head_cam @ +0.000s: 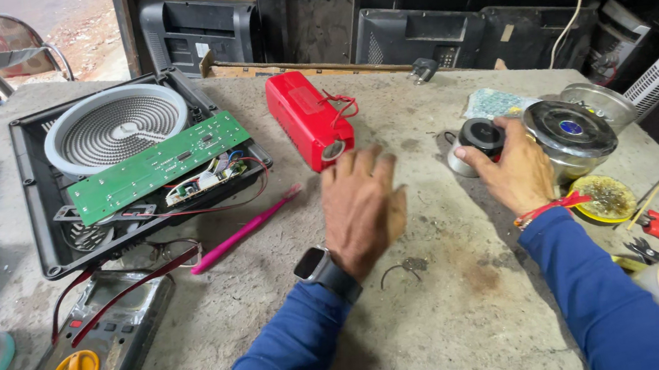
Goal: The person disassembles a red portable speaker by prying off the back cover with a screwdriver. They then use a small green tool to manipulate components inside the speaker's circular opening.
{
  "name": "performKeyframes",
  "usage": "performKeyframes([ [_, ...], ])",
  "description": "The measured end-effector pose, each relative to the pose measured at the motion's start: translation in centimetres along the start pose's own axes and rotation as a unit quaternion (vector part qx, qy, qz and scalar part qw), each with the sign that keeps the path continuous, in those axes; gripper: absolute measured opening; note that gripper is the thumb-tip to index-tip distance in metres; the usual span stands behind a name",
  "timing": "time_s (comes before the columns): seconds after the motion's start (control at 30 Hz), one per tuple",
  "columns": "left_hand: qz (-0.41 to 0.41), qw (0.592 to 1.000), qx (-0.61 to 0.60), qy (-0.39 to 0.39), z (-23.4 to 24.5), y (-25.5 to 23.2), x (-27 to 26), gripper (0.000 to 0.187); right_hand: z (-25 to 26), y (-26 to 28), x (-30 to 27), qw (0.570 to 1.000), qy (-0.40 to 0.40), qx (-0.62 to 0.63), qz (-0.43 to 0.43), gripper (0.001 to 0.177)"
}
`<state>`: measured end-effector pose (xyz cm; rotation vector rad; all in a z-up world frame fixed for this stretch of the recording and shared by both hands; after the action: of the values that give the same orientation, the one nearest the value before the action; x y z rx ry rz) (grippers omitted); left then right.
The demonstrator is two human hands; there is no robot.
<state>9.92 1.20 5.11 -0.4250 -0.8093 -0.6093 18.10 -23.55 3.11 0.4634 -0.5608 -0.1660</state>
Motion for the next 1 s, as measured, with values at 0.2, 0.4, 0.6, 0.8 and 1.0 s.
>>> performKeyframes([
  [0.2,0.177,0.972,0.155,-0.019,-0.1,7.8,3.3,0.095,0.4,0.3,-0.4,1.000,-0.013,0.002,-0.018,0.071],
  [0.4,0.382,0.922,0.026,0.062,-2.2,12.7,2.6,0.119,1.9,2.3,-1.1,0.999,-0.012,-0.034,0.035,0.086],
  [0.6,0.315,0.944,-0.082,0.057,1.5,10.1,-0.6,0.107,6.2,5.0,-3.2,0.984,-0.120,0.003,0.136,0.067],
  [0.8,0.294,0.830,-0.474,0.033,3.8,4.6,-5.5,0.077,7.2,7.3,-5.8,0.960,-0.005,0.183,0.212,0.039],
  [1.0,0.266,0.745,-0.611,0.048,3.8,2.1,-7.3,0.061,3.3,7.4,-7.3,0.910,0.337,0.179,0.159,0.057],
])
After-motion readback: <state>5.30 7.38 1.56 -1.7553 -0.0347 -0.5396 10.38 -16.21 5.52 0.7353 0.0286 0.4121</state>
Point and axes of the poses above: each hand's wrist, its own x-axis towards the middle knuckle, its own z-axis out of the back of the hand, y = z × x, the point moved 8 cm from there along x, towards the middle knuckle, and after that the axes turned 13 degrees about -z, right-handed, at the moved point
